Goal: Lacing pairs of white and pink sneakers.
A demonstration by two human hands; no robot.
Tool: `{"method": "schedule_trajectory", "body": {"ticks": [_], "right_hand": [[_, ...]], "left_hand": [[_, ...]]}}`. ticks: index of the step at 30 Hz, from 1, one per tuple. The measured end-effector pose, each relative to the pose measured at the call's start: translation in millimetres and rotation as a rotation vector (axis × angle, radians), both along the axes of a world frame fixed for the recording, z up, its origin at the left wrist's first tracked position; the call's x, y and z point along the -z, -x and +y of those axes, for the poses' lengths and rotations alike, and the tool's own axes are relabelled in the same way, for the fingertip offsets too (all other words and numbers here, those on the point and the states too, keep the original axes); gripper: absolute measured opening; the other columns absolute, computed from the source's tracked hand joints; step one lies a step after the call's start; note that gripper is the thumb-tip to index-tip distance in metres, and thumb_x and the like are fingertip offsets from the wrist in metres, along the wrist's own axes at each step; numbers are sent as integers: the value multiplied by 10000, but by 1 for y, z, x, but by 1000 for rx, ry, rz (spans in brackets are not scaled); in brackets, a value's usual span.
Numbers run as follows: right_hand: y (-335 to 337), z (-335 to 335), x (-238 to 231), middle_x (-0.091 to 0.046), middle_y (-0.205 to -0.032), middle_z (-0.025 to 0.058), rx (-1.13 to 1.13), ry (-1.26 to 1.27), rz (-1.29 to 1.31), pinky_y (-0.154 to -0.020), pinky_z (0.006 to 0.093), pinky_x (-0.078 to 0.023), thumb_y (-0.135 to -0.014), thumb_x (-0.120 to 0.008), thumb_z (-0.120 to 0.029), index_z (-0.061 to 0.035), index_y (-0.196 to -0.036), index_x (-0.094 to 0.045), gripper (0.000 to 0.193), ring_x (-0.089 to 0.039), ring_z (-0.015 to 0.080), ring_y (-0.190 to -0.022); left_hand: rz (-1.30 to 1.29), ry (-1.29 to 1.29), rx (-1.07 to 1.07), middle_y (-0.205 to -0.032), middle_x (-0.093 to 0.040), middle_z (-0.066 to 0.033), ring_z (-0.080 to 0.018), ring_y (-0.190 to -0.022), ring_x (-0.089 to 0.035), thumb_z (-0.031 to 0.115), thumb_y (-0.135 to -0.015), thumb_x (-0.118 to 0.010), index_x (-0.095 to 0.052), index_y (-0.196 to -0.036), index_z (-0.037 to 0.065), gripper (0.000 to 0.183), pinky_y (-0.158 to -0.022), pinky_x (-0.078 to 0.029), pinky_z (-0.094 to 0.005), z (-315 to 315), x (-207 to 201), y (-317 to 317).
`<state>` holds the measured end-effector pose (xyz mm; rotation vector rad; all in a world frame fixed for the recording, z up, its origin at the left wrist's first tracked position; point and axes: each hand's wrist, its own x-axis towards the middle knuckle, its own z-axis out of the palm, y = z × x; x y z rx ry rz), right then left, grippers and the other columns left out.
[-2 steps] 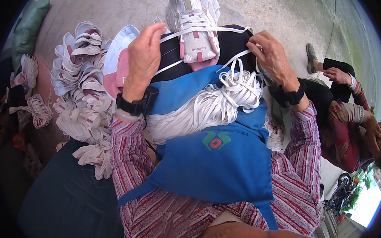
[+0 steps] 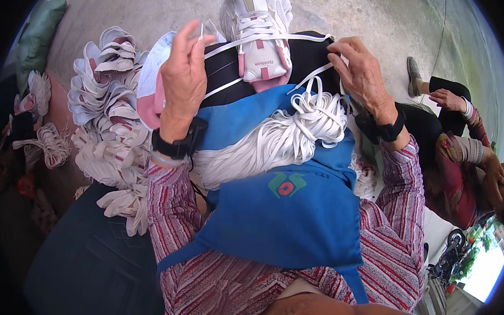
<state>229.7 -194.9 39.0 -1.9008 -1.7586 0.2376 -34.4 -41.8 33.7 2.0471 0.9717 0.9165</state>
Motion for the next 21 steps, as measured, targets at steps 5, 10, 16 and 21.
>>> {"method": "schedule_trajectory", "body": {"ticks": [5, 10, 16, 21], "right_hand": [[28, 4, 6, -517, -1032, 74, -327, 183, -103, -642, 358, -503, -773, -613, -60, -65, -970, -608, 197, -596, 285, -776], [18, 11, 1, -523, -926, 92, -465, 269, -111, -627, 362, -486, -794, -591, -43, -36, -900, -577, 107, -584, 286, -779], [-1, 1, -5, -536, -817, 134, -219, 280, -30, -621, 390, -471, -803, -564, -35, -12, -851, -566, 54, -575, 327, -728], [18, 2, -8, -503, -903, 107, -297, 211, -15, -626, 349, -495, -784, -584, -34, -16, -939, -585, 156, -594, 280, -753]], "left_hand": [[59, 202, 70, -842, -672, -111, -237, -707, -642, 88, -883, -533, -586, -980, 35, 122, -621, -482, -306, -22, 5, 1], [334, -35, 99, -847, -629, -151, -343, -787, -607, 141, -835, -581, -601, -959, 52, 154, -673, -475, -399, -16, 10, -9], [348, 174, 38, -879, -640, -153, -339, -810, -614, 196, -845, -578, -649, -916, 67, 163, -693, -472, -401, 1, 13, -7], [273, 177, 88, -889, -643, -128, -317, -812, -616, 223, -859, -551, -651, -910, 72, 188, -707, -476, -390, 7, 16, -13]]}}
